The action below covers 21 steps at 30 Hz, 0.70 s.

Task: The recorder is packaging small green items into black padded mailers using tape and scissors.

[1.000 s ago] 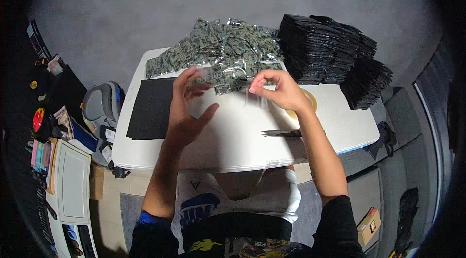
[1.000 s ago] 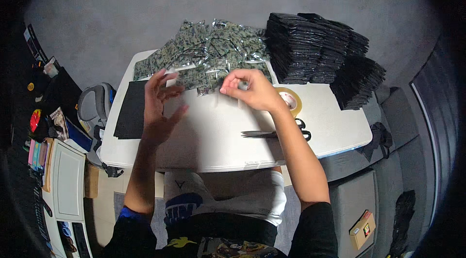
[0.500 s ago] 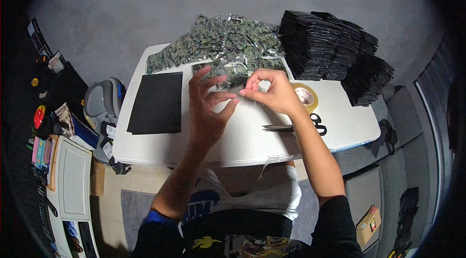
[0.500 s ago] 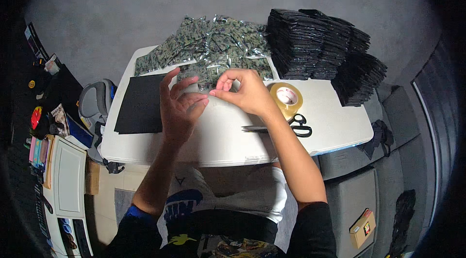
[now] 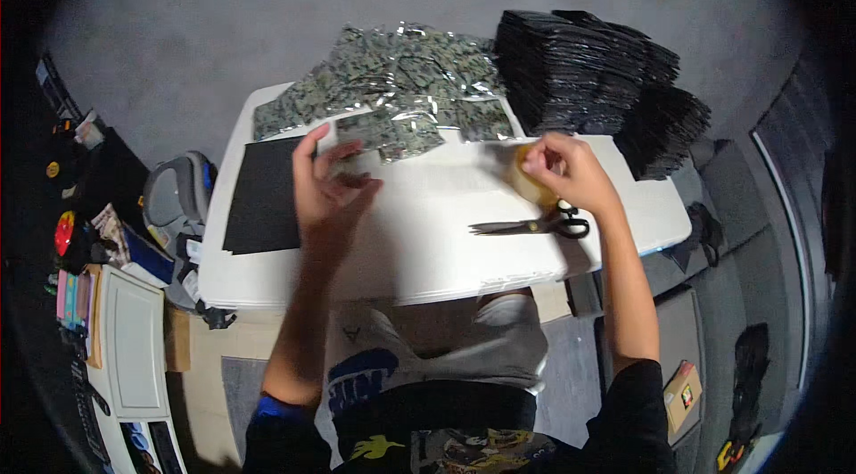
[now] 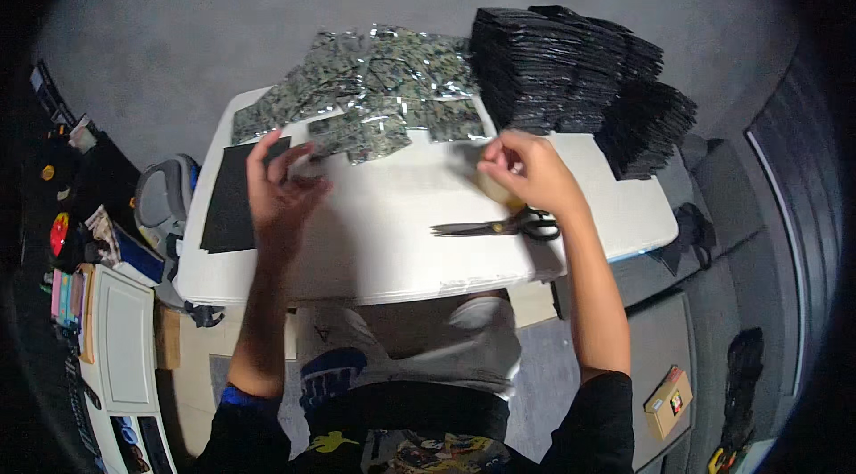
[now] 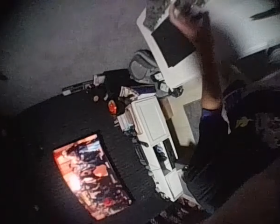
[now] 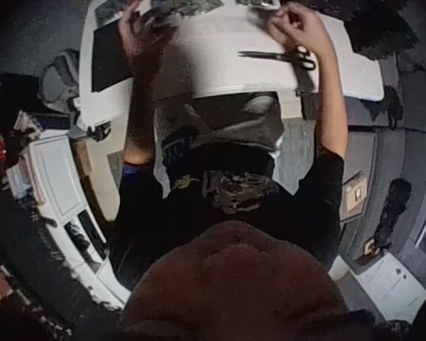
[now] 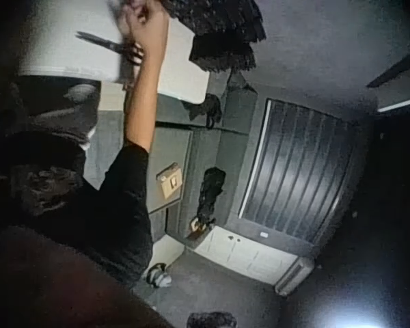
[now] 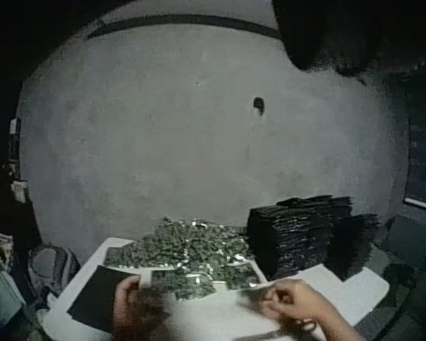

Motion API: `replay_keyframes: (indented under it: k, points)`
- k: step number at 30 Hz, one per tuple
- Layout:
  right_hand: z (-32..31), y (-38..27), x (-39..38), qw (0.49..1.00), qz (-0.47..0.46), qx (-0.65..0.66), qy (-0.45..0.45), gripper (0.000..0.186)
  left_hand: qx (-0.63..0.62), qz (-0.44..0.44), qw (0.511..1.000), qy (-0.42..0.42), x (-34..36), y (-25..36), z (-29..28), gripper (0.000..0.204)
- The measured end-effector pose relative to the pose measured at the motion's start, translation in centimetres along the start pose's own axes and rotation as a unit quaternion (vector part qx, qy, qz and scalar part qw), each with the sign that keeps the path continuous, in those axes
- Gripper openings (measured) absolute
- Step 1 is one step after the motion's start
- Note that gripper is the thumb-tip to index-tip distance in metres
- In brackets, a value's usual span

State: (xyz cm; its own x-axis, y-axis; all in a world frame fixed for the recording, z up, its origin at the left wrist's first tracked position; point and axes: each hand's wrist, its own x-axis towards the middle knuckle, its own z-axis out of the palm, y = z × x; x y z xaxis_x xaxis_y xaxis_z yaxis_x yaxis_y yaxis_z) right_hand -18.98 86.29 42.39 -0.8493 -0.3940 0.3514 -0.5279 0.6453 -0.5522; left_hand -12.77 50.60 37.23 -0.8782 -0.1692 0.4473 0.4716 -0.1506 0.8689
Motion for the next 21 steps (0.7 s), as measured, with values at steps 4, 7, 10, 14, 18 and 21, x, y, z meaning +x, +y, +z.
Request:
replay_keyframes:
  k: [4, 7, 10, 14, 18, 21]
  points:
    - [-3.4, 6.4, -5.8, 0.984, 0.090, -0.050, -0.148, 0.017, 0.029, -0.006, 0.999, -0.017, 0.0, -0.7, -1.5, 0.085]
    - [-3.2, 8.5, -8.4, 0.974, 0.090, -0.123, -0.170, 0.032, -0.009, -0.003, 1.000, -0.014, 0.3, -1.9, -1.9, 0.070]
    - [-2.4, 8.4, -8.8, 0.973, 0.063, -0.159, -0.158, 0.046, 0.020, -0.031, 0.999, -0.015, 0.1, -0.9, -0.9, 0.066]
    - [-1.2, 8.9, -8.5, 0.978, 0.012, -0.166, -0.123, 0.044, 0.025, -0.013, 1.000, -0.006, -0.1, -0.7, -0.4, 0.060]
    - [-1.6, 8.4, -8.0, 0.976, 0.043, -0.143, -0.158, 0.045, -0.002, -0.007, 1.000, -0.004, -0.3, -0.5, -0.7, 0.053]
    - [-1.9, 8.0, -8.0, 0.969, -0.013, -0.181, -0.167, 0.045, 0.003, -0.013, 1.000, -0.015, -0.2, -0.2, -1.2, 0.053]
